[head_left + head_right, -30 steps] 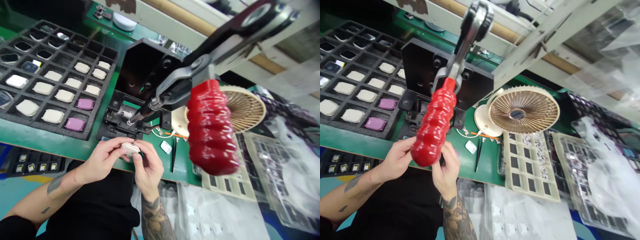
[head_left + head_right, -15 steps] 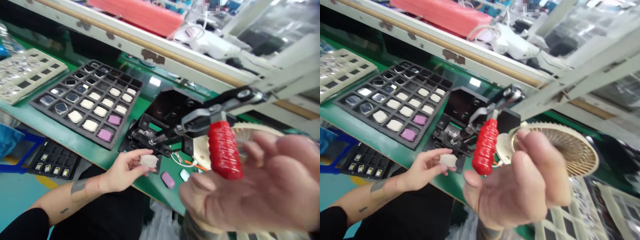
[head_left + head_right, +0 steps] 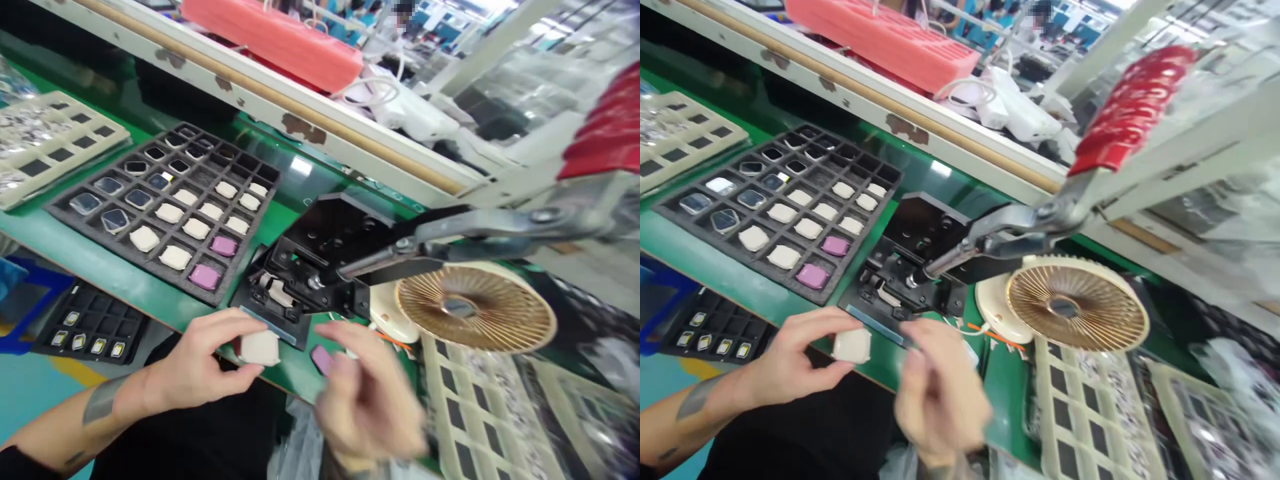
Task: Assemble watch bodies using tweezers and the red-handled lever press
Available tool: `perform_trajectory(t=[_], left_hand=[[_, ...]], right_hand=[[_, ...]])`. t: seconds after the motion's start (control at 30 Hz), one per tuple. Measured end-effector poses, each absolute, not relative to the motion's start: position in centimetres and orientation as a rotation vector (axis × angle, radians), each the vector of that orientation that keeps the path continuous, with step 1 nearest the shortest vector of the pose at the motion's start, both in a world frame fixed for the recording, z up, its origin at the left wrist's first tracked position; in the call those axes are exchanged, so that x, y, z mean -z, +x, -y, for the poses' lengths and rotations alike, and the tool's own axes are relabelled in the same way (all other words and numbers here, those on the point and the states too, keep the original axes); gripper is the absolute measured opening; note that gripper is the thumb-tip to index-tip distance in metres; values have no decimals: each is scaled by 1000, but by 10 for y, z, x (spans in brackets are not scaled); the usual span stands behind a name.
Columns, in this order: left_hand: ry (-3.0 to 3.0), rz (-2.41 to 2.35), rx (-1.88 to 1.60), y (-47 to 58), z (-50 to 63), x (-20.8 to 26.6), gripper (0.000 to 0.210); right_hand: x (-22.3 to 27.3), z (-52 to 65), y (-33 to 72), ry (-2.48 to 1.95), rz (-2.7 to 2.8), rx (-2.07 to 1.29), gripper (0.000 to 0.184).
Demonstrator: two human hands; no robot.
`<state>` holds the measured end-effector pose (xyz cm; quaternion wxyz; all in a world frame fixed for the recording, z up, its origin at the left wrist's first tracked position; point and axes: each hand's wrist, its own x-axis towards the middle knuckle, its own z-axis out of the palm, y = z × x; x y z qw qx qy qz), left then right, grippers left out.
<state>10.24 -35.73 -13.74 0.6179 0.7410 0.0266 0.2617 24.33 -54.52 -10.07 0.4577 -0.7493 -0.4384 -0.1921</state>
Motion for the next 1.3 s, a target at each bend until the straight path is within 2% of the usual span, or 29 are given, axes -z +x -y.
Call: perform_trajectory(t=[0.1,0.17,0.3,0.4,0.53,0.67,0.87,0.97,1.13,1.3], left_hand=[[1909,-47,-755,99,342,133,44],[1953,-82,-737,102,334,133,40],[1895,-147,-595,110,333,135,39],[1772,-208,-557,107,340,139,38],[1614,-340,-392,103,342,146,46],[1618,-322,-184,115,344,157,44],[1528,-344,-113,128,363,163,37],[1591,-348,-99,124,362,168,44],[1765,-256,-117,118,351,182,33],[1803,-208,-97,121,347,186,34]], right_hand=[[133,531,244,-2063,1314,406,53],[149,519,252,-2244,1379,319,60],[157,498,261,-2438,1326,153,48],[146,500,248,-2366,1235,130,36],[136,535,234,-2158,1020,266,30],[128,608,261,-2326,711,433,22],[108,707,303,-2823,523,158,26],[98,740,323,-2997,318,213,31],[86,796,397,-3093,-16,286,41],[97,805,466,-3119,164,104,36]])
